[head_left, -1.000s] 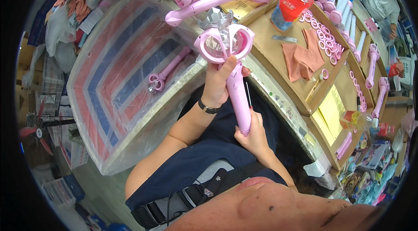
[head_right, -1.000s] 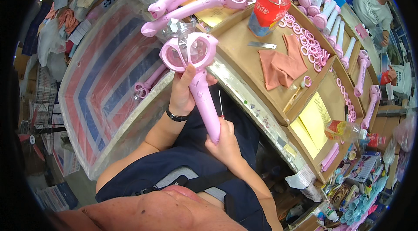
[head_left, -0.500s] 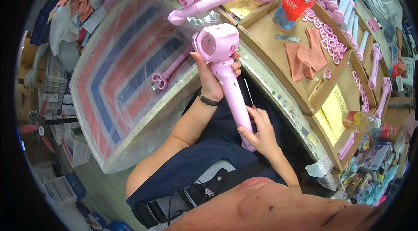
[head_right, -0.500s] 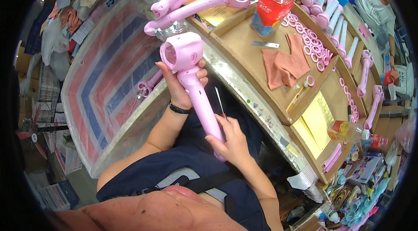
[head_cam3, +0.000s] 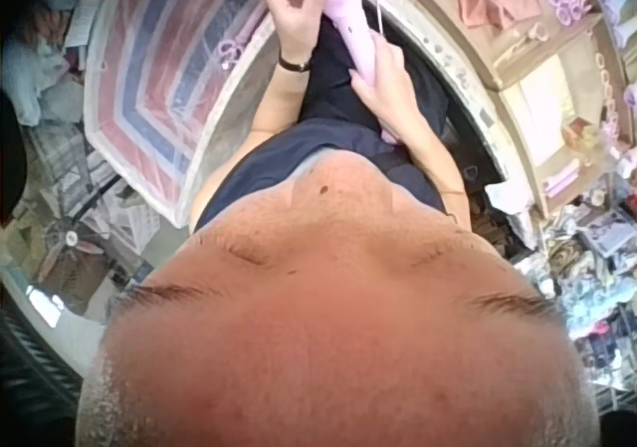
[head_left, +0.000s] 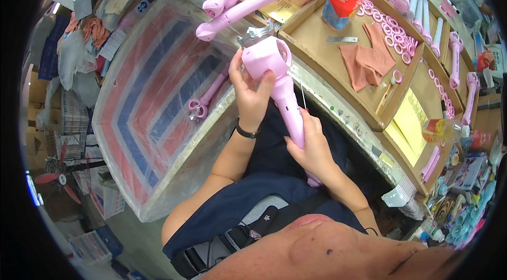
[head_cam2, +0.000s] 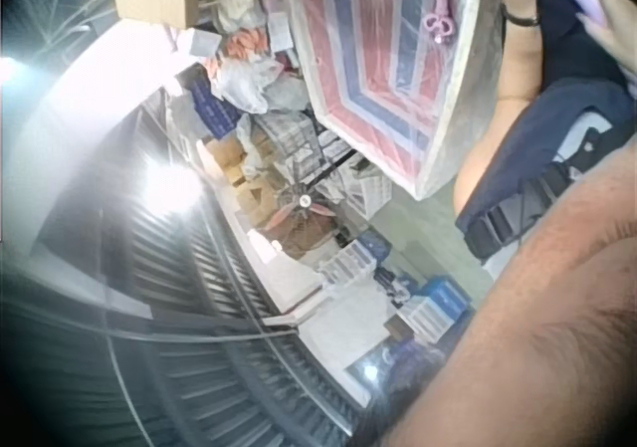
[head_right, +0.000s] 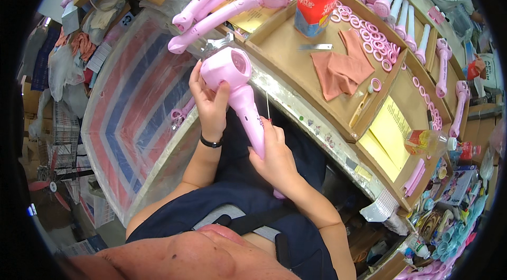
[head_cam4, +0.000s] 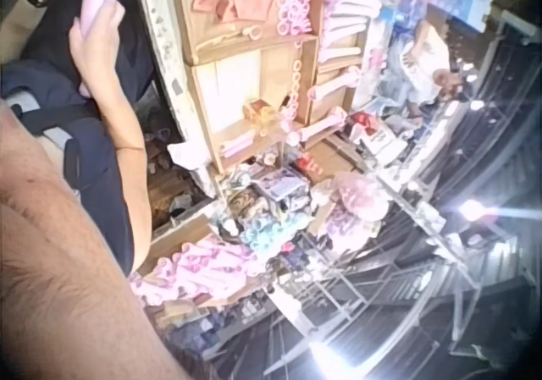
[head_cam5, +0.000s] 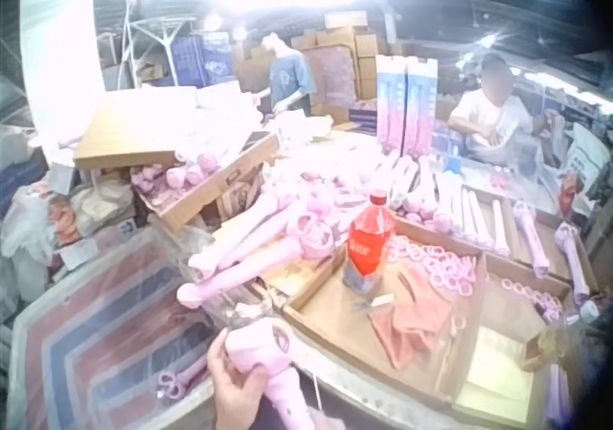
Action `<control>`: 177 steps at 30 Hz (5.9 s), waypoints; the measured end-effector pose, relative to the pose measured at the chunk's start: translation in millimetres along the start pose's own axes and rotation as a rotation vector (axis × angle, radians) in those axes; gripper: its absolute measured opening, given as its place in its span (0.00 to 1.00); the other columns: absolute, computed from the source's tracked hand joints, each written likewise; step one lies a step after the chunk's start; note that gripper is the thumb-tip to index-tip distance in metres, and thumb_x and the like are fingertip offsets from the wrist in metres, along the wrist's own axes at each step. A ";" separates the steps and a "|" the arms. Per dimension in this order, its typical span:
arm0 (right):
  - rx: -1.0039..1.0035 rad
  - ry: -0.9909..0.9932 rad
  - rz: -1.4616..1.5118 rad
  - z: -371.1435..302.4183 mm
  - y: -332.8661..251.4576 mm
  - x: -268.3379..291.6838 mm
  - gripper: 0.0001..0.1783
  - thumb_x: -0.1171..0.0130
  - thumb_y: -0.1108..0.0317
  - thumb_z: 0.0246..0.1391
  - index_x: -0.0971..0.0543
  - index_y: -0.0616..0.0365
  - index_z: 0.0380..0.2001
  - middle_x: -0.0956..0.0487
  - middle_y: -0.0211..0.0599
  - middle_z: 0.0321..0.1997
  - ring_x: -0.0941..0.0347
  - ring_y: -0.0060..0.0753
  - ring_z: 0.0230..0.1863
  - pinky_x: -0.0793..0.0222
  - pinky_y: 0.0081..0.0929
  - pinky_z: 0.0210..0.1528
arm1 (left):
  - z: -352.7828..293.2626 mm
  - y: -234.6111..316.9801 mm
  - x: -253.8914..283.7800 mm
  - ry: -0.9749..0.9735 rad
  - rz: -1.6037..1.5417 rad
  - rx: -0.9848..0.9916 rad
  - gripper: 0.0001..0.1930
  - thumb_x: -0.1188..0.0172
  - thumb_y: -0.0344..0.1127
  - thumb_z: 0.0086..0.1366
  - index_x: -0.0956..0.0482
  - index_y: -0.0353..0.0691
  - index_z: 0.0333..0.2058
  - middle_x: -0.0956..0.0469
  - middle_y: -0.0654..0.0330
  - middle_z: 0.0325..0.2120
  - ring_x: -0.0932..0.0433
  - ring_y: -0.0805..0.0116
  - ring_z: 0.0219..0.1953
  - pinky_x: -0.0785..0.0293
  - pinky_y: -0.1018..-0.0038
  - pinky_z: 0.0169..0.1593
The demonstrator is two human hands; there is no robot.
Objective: The person assembles pink plastic wands by wiping the wand head with a cloth, inserting a small metal piece into the handle, and attaching a pink ring to the wand head. The person repeats this process for multiple wands.
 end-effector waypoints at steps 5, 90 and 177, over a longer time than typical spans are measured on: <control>0.045 0.011 0.020 -1.9 -2.7 -1.6 0.40 0.39 0.71 0.43 0.45 0.62 0.59 0.36 0.57 0.50 0.29 0.60 0.43 0.30 0.40 0.44 | 5.1 2.5 -1.4 -0.051 0.032 0.074 0.34 0.40 0.31 0.61 0.49 0.30 0.61 0.36 0.51 0.54 0.33 0.67 0.53 0.36 0.71 0.56; -0.274 0.119 0.141 -19.2 47.6 -14.8 0.25 0.37 0.63 0.42 0.31 0.63 0.43 0.23 0.56 0.33 0.23 0.53 0.34 0.28 0.37 0.36 | -48.6 -44.7 -54.3 -0.400 -0.589 0.659 0.29 0.41 0.38 0.59 0.44 0.41 0.55 0.29 0.50 0.44 0.24 0.63 0.35 0.24 0.66 0.41; -0.053 0.728 -0.902 -17.9 192.2 245.5 0.13 0.44 0.65 0.51 0.21 0.58 0.39 0.23 0.40 0.41 0.30 0.43 0.46 0.36 0.37 0.49 | -35.7 -42.7 9.7 -0.184 -0.926 0.559 0.44 0.36 0.56 0.52 0.44 0.36 0.60 0.34 0.45 0.53 0.30 0.55 0.52 0.28 0.61 0.52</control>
Point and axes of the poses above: each hand's wrist, its own z-axis towards the middle knuckle, its own x-axis out of the back of the hand, y = z × x, the point moved 6 cm from there along z, towards the middle knuckle
